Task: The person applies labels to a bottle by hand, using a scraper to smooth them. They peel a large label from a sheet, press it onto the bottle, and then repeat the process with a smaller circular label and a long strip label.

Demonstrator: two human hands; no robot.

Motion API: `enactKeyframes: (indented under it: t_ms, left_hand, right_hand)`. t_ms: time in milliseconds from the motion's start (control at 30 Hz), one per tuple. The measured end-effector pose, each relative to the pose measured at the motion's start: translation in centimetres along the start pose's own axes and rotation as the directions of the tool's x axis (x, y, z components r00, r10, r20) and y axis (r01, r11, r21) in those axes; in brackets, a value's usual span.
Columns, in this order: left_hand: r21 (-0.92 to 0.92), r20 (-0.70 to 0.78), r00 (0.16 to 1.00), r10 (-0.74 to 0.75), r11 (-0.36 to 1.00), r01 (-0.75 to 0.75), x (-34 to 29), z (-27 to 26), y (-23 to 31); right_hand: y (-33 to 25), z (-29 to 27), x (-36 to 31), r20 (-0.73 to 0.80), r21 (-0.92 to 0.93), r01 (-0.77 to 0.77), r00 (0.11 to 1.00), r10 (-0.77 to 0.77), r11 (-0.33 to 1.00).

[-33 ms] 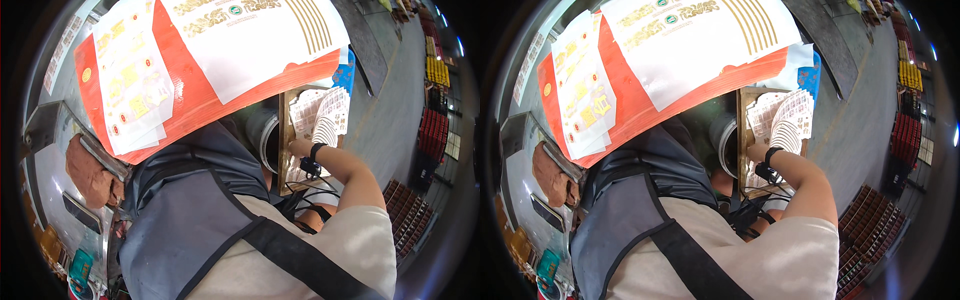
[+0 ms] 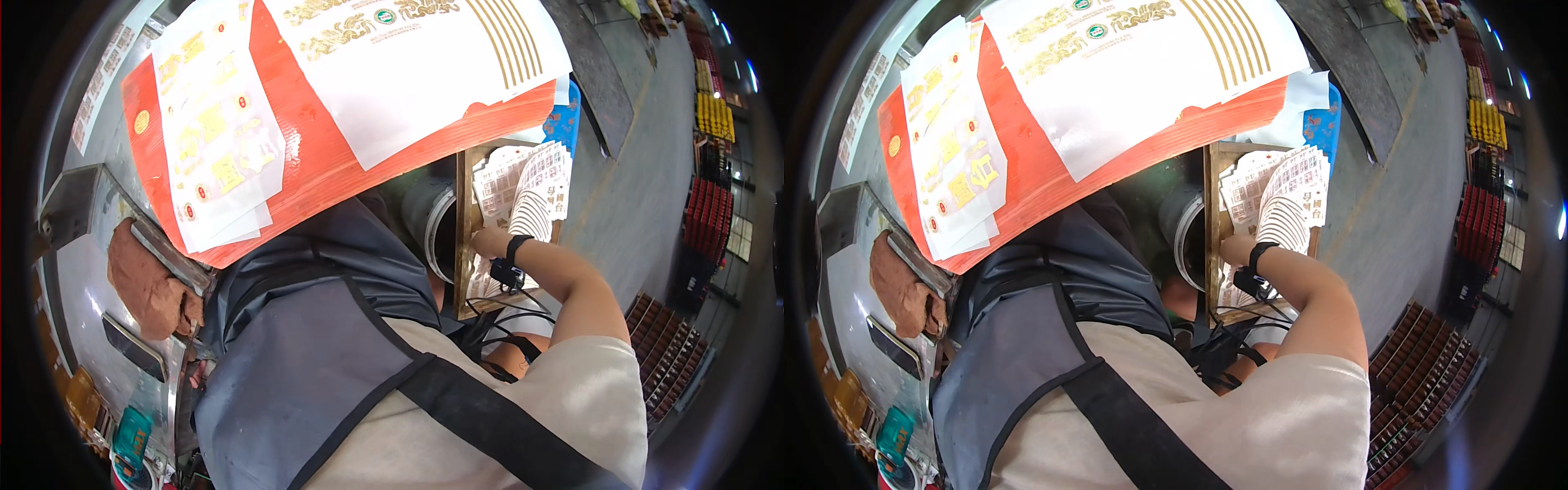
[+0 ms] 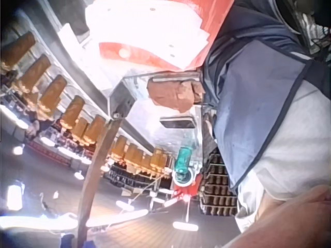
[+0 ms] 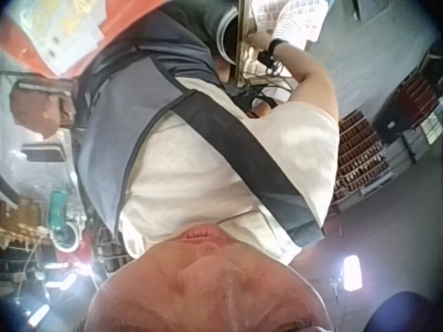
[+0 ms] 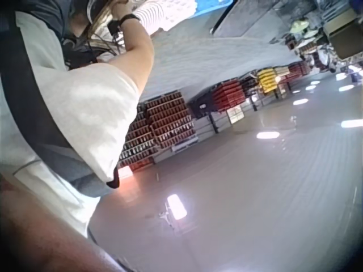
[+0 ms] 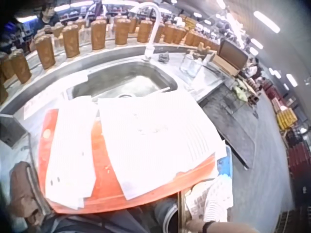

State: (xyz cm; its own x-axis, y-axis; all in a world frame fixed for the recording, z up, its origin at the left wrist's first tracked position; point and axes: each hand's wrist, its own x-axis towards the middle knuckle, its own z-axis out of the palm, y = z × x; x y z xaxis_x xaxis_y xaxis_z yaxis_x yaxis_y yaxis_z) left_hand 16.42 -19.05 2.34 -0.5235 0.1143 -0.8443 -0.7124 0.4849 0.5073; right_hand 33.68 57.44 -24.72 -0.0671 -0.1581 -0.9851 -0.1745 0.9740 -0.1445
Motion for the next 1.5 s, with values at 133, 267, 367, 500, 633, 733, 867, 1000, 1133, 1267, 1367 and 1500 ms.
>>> enactKeyframes:
  t_ms: [133, 267, 367, 500, 633, 733, 867, 1000, 1133, 1267, 1367, 1500]
  left_hand:
    - [0.019, 0.025, 1.0, -0.015, 1.0, 0.014, 0.5, 0.4, 0.4]
    - [0.037, 0.056, 0.998, -0.023, 0.999, 0.021, 1.7, 0.7, 1.0]
    - [0.043, 0.065, 0.998, -0.017, 0.999, 0.014, 1.9, 1.2, 1.1]
    - [0.05, 0.088, 0.996, -0.021, 0.999, 0.017, 3.1, 1.7, 1.6]
    - [0.05, 0.102, 0.995, -0.012, 0.999, 0.007, 3.9, 2.5, 1.7]
    - [0.04, 0.105, 0.995, 0.006, 0.999, -0.01, 4.4, 3.6, 1.6]
    - [0.019, 0.098, 0.995, 0.028, 0.999, -0.03, 4.7, 5.0, 1.6]
    - [-0.018, 0.087, 0.995, 0.054, 0.998, -0.053, 5.0, 6.5, 1.4]
    - [-0.04, 0.085, 0.992, 0.091, 0.995, -0.088, 4.6, 7.5, 2.0]
    - [0.013, 0.156, 0.952, 0.264, 0.963, -0.269, 4.9, 8.3, 5.3]
    - [0.001, 0.296, 0.851, 0.434, 0.89, -0.455, 3.7, 8.7, 7.9]
    - [0.055, 0.32, 0.768, 0.555, 0.798, -0.6, 2.7, 8.4, 12.2]
  right_hand:
    - [-0.5, 1.2, -0.3, -0.108, -0.003, -0.007, 0.994, 0.007, 1.0]
    - [-0.9, 1.9, -1.4, -0.314, -0.165, 0.098, 0.938, -0.147, 0.981]
    - [-2.8, 0.0, -1.9, -0.251, -0.26, 0.135, 0.947, -0.202, 0.956]
    - [-3.9, -1.9, -2.8, -0.313, -0.298, 0.243, 0.889, -0.335, 0.923]
    - [-3.1, -8.3, -6.7, -0.375, -0.057, 0.352, 0.86, -0.346, 0.934]
    - [-1.2, -13.1, -9.0, -0.471, 0.279, 0.413, 0.846, -0.251, 0.867]
    - [-2.4, -19.8, -15.1, -0.521, 0.231, 0.431, 0.812, -0.264, 0.872]
    - [-4.4, -24.0, -20.7, -0.586, 0.094, 0.439, 0.75, -0.307, 0.894]
    - [-3.4, -26.8, -26.9, -0.762, 0.088, 0.513, 0.587, -0.274, 0.854]
    - [-2.6, -28.9, -33.2, -0.746, 0.212, 0.613, 0.605, -0.28, 0.761]
    - [-2.4, -30.3, -37.9, -0.834, 0.127, 0.666, 0.473, -0.285, 0.735]
    - [-3.6, -32.8, -41.6, -0.925, -0.029, 0.737, 0.235, -0.297, 0.675]
